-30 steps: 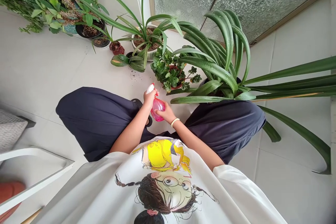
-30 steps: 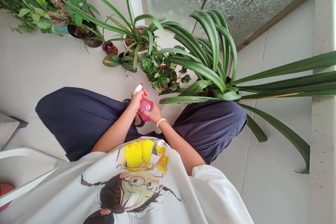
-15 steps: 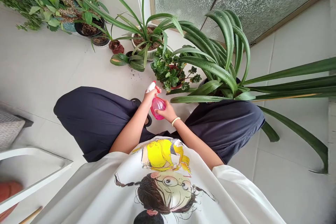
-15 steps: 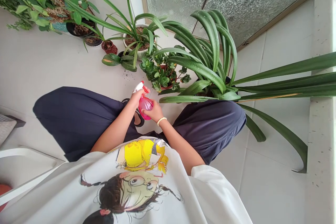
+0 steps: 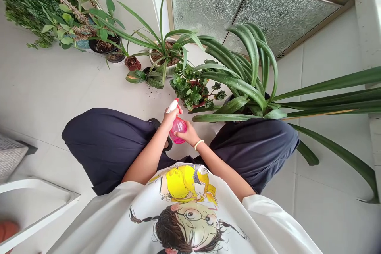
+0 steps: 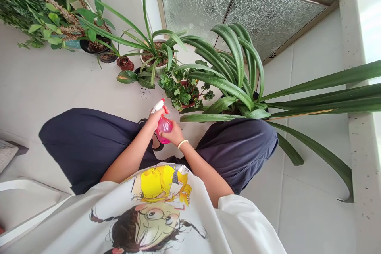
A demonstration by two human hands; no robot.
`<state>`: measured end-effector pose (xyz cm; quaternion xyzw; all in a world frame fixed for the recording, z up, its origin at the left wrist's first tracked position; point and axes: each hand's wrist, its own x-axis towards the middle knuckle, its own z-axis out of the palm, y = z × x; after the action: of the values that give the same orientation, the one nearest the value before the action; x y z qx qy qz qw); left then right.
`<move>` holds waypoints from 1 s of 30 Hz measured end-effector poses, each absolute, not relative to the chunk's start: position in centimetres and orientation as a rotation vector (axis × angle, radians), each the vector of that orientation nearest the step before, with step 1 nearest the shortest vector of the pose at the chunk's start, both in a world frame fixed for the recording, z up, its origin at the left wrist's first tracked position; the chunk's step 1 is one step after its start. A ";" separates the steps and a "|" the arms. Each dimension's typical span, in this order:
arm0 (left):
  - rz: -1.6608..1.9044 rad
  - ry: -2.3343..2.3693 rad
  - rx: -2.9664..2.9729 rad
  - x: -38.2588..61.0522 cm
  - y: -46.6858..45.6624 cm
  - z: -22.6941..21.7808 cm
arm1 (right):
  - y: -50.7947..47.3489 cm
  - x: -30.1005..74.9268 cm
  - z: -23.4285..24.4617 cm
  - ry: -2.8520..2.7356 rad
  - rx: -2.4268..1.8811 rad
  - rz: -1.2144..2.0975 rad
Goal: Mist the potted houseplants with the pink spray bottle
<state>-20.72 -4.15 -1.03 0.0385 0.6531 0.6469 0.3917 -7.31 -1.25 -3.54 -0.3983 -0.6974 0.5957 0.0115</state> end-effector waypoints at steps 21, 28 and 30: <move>1.467 1.645 0.120 -18.2 -3.0 -1.3 | -3.6 -5.6 -3.9 -1.878 -1.540 1.976; 1.378 1.603 0.058 -17.4 -2.8 -1.2 | -4.9 -5.5 -4.1 -1.824 -1.731 1.911; 1.375 1.611 0.102 -17.4 -2.8 -1.3 | -4.8 -5.5 -3.8 -1.867 -1.730 1.838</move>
<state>-17.44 -2.79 -1.32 0.0419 0.6629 0.5657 0.4886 -5.52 -4.83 -3.76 -0.5512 -0.5946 0.5854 0.0012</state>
